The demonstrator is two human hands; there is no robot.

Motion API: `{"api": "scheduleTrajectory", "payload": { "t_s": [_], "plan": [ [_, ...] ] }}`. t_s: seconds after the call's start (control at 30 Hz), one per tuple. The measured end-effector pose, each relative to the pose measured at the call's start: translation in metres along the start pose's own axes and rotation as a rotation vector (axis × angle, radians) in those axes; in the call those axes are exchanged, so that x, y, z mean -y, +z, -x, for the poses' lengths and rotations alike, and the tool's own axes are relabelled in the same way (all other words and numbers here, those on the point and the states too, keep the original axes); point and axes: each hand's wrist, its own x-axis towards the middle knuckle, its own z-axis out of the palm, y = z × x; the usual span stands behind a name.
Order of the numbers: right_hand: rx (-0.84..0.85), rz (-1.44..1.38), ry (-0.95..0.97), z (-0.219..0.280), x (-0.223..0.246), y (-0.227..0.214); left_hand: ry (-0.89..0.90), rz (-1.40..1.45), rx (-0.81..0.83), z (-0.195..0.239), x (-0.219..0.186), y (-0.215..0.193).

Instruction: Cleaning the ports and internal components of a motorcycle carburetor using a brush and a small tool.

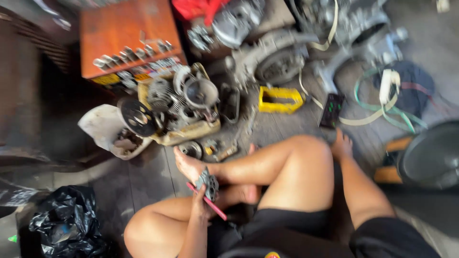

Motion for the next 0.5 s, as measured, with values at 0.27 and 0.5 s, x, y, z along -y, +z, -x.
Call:
{"api": "scheduleTrajectory", "payload": {
  "t_s": [0.27,0.5],
  "plan": [
    [-0.001,0.085,0.041,0.007,0.047,-0.058,0.102,-0.135,-0.14,0.015,0.003,0.017],
    [-0.068,0.004,-0.006,-0.021,0.054,-0.059,0.156,-0.058,-0.097,0.022,-0.001,0.023]
  ]
}}
